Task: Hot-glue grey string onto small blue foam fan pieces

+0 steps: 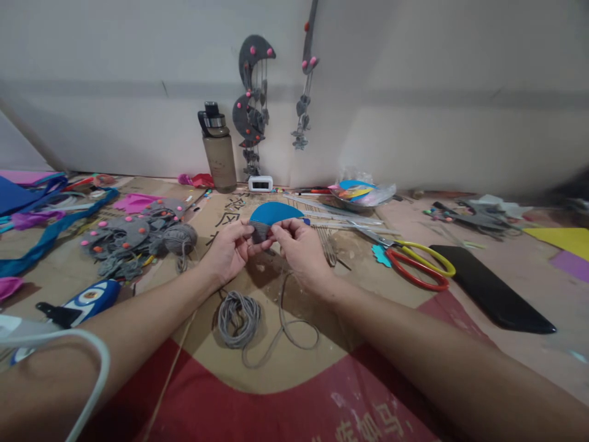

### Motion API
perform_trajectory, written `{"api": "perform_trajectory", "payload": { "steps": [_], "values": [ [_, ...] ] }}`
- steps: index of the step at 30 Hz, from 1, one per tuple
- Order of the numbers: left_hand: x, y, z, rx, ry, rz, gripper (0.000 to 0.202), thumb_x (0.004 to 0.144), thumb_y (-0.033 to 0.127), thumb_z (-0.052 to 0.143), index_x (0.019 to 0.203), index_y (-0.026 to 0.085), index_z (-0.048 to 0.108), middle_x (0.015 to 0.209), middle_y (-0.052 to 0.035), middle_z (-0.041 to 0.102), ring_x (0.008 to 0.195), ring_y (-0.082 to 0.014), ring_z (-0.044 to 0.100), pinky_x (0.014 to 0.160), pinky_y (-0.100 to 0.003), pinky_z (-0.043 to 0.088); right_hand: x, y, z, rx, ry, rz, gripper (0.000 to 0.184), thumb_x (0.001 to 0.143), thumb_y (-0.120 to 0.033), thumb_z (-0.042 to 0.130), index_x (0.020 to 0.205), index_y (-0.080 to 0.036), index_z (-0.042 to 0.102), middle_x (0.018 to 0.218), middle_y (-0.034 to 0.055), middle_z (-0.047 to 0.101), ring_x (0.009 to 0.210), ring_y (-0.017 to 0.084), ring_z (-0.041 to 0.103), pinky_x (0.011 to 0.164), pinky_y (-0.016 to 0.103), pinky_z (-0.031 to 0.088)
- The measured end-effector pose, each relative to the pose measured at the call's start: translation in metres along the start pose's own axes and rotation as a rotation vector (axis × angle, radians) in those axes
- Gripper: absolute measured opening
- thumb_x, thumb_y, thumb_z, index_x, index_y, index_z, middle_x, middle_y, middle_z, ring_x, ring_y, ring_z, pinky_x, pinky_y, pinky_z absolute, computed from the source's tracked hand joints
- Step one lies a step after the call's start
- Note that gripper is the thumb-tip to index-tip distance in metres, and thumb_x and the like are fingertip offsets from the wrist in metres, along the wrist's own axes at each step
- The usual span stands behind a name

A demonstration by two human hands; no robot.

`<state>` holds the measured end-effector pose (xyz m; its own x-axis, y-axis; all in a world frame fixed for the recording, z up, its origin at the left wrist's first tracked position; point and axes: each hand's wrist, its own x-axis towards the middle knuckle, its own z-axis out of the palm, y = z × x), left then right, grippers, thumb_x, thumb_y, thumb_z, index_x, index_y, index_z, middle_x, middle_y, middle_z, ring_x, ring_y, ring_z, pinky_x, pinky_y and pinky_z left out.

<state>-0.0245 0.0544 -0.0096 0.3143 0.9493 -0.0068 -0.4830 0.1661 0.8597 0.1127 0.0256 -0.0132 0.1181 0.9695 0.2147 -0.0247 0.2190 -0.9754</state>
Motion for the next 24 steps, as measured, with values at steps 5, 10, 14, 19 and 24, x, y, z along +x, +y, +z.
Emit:
{"api": "perform_trajectory", "payload": {
  "steps": [5,10,14,19,24],
  "values": [
    [-0.001,-0.003,0.004,0.073,0.058,-0.010,0.015,0.069,0.018,0.065,0.079,0.015,0.055,0.073,-0.0013,0.062,0.063,-0.0110,0.061,0.061,-0.028,0.057,-0.004,-0.005,0.003,-0.065,0.029,-0.047,0.019,0.075,-0.037,0.056,0.071,-0.018,0.057,0.058,-0.0043,0.046,0.052,0.008,0.040,0.052,0.022,0.034],
    [-0.008,-0.009,0.012,0.203,0.117,0.053,0.020,0.067,0.023,0.068,0.079,0.016,0.055,0.081,-0.0022,0.061,0.073,-0.0150,0.063,0.053,-0.025,0.054,-0.003,-0.007,0.001,-0.170,0.038,-0.094,0.017,0.076,-0.034,0.054,0.075,-0.018,0.060,0.062,-0.0028,0.049,0.057,0.010,0.040,0.055,0.023,0.035],
    [-0.012,-0.012,0.014,0.266,0.073,0.103,0.026,0.064,0.024,0.070,0.086,0.016,0.057,0.087,-0.0020,0.059,0.078,-0.0150,0.059,0.052,-0.024,0.054,0.000,-0.003,0.000,-0.180,0.036,-0.112,0.018,0.078,-0.033,0.052,0.076,-0.018,0.060,0.066,-0.0018,0.053,0.060,0.011,0.044,0.057,0.024,0.037],
    [-0.009,-0.016,0.009,0.378,0.048,0.150,0.028,0.065,0.027,0.070,0.089,0.019,0.058,0.082,-0.0003,0.062,0.061,-0.0110,0.057,0.043,-0.020,0.047,0.001,0.003,0.000,-0.197,-0.013,-0.161,0.018,0.081,-0.031,0.050,0.077,-0.018,0.060,0.077,0.0013,0.061,0.073,0.013,0.054,0.070,0.026,0.042],
    [-0.009,-0.015,0.008,0.552,0.137,0.117,0.019,0.067,0.031,0.066,0.078,0.016,0.060,0.054,0.0023,0.058,0.039,-0.0086,0.050,0.036,-0.019,0.035,-0.001,0.003,0.000,-0.286,-0.058,-0.246,0.017,0.083,-0.027,0.048,0.085,-0.018,0.063,0.090,0.0035,0.065,0.087,0.014,0.057,0.083,0.029,0.042]
  ]
}}
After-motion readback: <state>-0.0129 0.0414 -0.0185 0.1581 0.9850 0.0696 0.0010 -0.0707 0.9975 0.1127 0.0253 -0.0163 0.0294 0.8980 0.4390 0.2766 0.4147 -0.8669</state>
